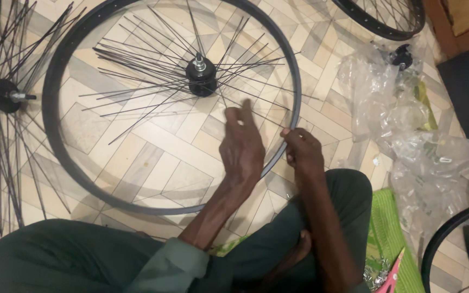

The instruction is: The person sits on the floor and laces a bicycle wheel by inserting spokes into the hub and rim, then securing them with nipples. The person works methodically around the wheel, inserting and tightening each spoke by hand.

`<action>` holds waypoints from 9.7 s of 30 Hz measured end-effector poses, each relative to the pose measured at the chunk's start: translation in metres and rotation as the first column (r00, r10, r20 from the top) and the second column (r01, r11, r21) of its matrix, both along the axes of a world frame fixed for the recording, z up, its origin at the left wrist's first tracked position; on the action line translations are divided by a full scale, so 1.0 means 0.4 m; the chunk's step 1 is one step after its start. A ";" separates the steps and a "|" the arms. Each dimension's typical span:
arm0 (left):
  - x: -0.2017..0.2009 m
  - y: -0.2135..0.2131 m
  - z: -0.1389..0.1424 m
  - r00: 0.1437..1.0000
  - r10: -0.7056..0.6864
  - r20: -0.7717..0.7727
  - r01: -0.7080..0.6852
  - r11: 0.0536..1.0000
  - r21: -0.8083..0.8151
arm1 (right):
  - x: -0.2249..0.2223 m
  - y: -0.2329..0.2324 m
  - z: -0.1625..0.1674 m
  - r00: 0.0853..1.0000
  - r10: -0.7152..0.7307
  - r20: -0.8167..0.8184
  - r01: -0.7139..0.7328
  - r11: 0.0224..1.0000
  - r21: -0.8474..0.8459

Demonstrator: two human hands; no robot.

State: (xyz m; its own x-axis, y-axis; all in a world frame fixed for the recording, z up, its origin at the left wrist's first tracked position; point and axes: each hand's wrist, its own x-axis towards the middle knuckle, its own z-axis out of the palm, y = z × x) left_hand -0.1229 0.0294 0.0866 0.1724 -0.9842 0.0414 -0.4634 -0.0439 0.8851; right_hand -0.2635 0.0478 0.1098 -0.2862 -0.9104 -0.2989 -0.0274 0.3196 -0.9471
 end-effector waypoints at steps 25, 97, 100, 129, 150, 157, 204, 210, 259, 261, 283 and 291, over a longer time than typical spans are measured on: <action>-0.068 -0.029 -0.028 0.625 -0.001 -0.781 0.305 0.921 0.242 | -0.192 0.039 -0.174 0.812 -0.243 0.530 0.232 0.969 0.088; 0.040 -0.084 -0.006 0.538 -0.059 -0.841 0.477 0.844 0.246 | 0.037 0.051 -0.047 0.909 -0.214 0.357 0.263 0.960 -0.093; 0.040 -0.081 -0.001 0.523 -0.063 -0.850 0.482 0.844 0.234 | 0.044 0.053 -0.044 0.970 -0.204 0.131 0.217 0.971 -0.096; 0.065 -0.071 -0.026 0.541 -0.141 -0.829 0.486 0.857 0.172 | 0.120 0.127 -0.051 0.969 0.059 0.242 -0.063 0.998 0.010; 0.382 -0.268 -0.014 0.656 0.228 0.720 0.157 0.892 -0.425 | 0.108 0.142 0.001 0.989 0.040 0.139 -0.047 0.998 0.048; 0.385 -0.220 -0.020 0.732 0.038 0.680 0.155 0.963 -0.221 | 0.094 0.143 0.052 0.999 0.029 0.030 -0.031 0.996 0.081; 0.325 -0.058 -0.095 -0.327 -0.088 -0.941 0.351 0.913 -0.208 | 0.075 0.106 0.052 0.989 0.037 0.146 -0.029 0.998 -0.057; 0.135 0.009 0.016 0.633 -0.096 -0.768 0.324 0.934 0.151 | 0.056 0.087 0.044 0.989 0.030 0.144 -0.021 0.998 -0.064; 0.024 -0.033 -0.013 0.417 -0.073 -0.906 0.540 0.822 0.182 | -0.065 0.104 -0.066 0.920 -0.155 0.360 0.196 0.977 -0.080; 0.028 -0.036 0.002 0.462 -0.031 -0.886 0.480 0.849 0.220 | -0.053 0.104 -0.066 0.916 -0.159 0.368 0.200 0.977 -0.074; 0.051 -0.032 0.030 0.446 -0.042 -0.894 0.466 0.864 0.192 | -0.025 0.058 -0.042 0.999 -0.044 0.007 0.045 0.981 -0.188; 0.052 -0.031 0.033 0.481 -0.027 -0.876 0.451 0.865 0.221 | -0.002 0.049 -0.007 0.990 0.021 0.139 0.002 0.986 -0.164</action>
State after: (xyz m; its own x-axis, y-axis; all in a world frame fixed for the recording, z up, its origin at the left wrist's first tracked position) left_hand -0.1020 0.0170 0.0999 -0.3298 -0.8764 -0.3510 0.4230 -0.4696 0.7749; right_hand -0.2643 0.0672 0.1070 -0.2433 -0.9527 -0.1820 0.1062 0.1603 -0.9813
